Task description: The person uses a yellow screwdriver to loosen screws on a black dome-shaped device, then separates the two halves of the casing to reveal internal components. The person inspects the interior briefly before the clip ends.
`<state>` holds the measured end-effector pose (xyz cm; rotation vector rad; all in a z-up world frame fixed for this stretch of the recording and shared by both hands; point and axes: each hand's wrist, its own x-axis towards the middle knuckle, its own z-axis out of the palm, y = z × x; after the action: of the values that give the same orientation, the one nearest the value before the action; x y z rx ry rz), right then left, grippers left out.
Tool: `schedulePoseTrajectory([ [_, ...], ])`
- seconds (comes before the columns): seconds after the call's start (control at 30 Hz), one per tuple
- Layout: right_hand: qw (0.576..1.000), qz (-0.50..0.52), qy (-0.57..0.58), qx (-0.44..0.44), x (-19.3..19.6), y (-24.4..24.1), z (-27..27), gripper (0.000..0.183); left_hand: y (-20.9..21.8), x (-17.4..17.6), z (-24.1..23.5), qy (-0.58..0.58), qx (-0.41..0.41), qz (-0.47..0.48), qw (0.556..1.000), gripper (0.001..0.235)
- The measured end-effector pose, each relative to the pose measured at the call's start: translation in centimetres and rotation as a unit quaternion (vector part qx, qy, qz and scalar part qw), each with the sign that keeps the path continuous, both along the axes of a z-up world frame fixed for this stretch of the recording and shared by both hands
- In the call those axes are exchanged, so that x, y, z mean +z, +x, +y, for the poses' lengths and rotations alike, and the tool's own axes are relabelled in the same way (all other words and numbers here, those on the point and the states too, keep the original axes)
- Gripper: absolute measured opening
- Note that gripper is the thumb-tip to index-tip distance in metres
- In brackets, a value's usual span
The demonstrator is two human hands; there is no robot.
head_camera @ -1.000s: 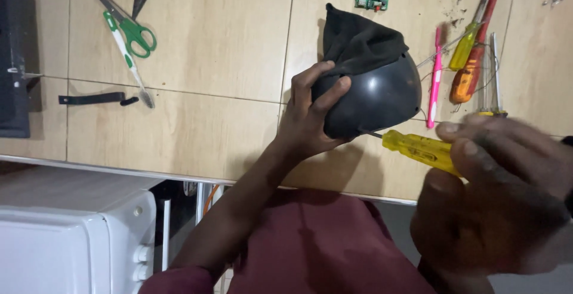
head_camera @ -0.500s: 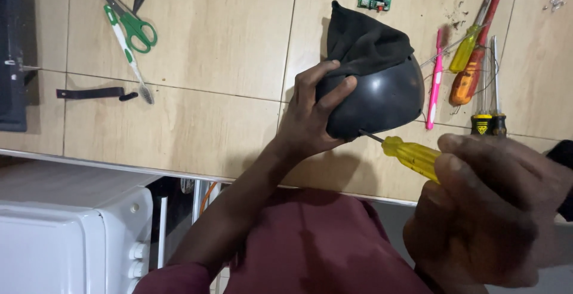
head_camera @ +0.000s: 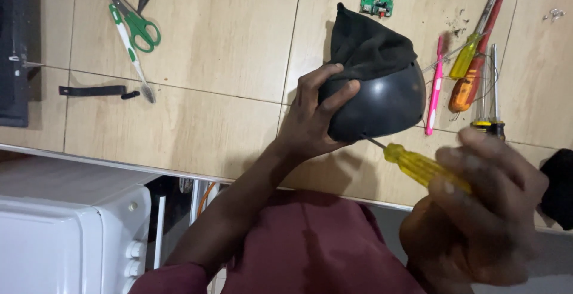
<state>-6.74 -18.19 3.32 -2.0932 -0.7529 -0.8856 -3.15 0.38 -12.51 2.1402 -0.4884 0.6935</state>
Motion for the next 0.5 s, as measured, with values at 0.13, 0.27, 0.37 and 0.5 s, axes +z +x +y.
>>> schedulePoseTrajectory([
  [0.13,0.998,-0.023,-0.041,0.038,-0.9,1.3,-2.5,0.033,0.2,0.6,-0.1,0.007,0.012,-0.004,1.0,0.084],
  [0.27,0.998,-0.051,-0.007,-0.018,-0.9,0.8,-0.6,0.018,0.1,0.4,-0.3,0.014,0.012,-0.007,1.0,0.088],
  [0.37,0.995,0.012,0.057,0.076,-1.2,1.3,0.6,0.021,0.1,0.4,-0.2,-0.004,0.01,0.006,1.0,0.089],
  [0.5,0.989,0.109,0.09,0.039,2.3,-0.4,1.2,0.011,0.2,0.6,-0.3,-0.007,0.01,-0.014,1.0,0.079],
])
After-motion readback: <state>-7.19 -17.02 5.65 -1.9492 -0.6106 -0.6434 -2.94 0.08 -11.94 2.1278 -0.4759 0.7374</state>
